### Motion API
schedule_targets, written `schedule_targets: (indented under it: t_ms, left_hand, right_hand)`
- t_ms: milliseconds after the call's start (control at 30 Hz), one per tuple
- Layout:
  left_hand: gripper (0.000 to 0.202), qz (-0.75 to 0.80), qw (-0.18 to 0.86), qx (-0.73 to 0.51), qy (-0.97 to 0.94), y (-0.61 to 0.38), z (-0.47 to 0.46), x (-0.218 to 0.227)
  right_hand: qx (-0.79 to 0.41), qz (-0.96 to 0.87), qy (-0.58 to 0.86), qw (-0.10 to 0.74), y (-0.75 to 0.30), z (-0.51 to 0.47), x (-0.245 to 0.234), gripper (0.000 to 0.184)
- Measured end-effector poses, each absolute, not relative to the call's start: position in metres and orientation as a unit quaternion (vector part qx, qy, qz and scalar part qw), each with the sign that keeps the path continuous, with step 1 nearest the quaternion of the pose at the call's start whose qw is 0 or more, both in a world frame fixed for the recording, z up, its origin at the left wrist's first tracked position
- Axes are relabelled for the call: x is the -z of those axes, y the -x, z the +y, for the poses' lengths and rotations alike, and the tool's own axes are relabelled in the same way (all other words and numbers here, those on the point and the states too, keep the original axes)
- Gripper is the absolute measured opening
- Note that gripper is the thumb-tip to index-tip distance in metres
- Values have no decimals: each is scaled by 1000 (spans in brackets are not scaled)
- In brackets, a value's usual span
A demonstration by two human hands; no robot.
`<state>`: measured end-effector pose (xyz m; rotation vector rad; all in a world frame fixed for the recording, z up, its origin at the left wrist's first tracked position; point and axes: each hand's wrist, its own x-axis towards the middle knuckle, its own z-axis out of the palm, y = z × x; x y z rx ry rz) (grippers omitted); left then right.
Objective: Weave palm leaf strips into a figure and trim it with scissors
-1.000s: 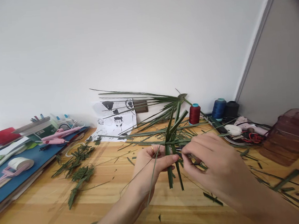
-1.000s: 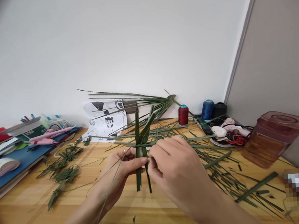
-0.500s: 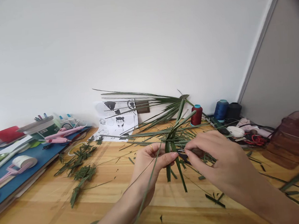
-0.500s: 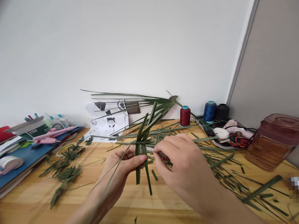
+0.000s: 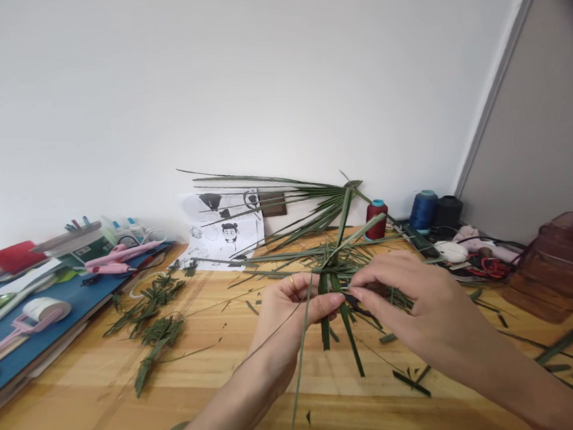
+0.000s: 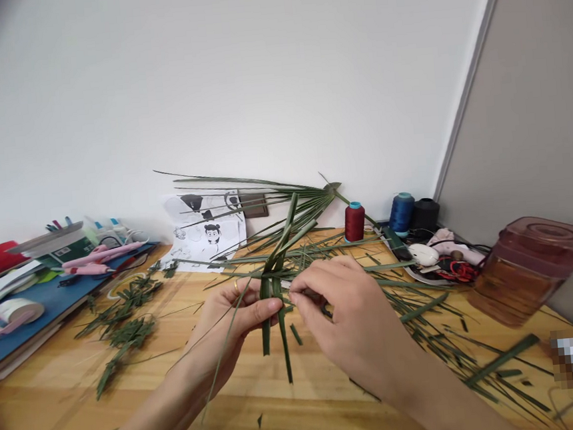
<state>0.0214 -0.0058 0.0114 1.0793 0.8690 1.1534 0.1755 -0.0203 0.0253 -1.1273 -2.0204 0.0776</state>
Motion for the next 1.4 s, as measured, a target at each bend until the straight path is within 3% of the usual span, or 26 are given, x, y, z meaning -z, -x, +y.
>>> schedule_targets:
  t_ms: [733,1400]
  left_hand:
    - [9,348,648,-485,-473,-17,-5,-15]
    - [16,315,651,-432,-539,-11,-5,-11]
  right_hand:
    - [-158,-775,465,398,-180,-17,-29,9]
    - [-7,-811,424,403,-182,-17,-27,8]
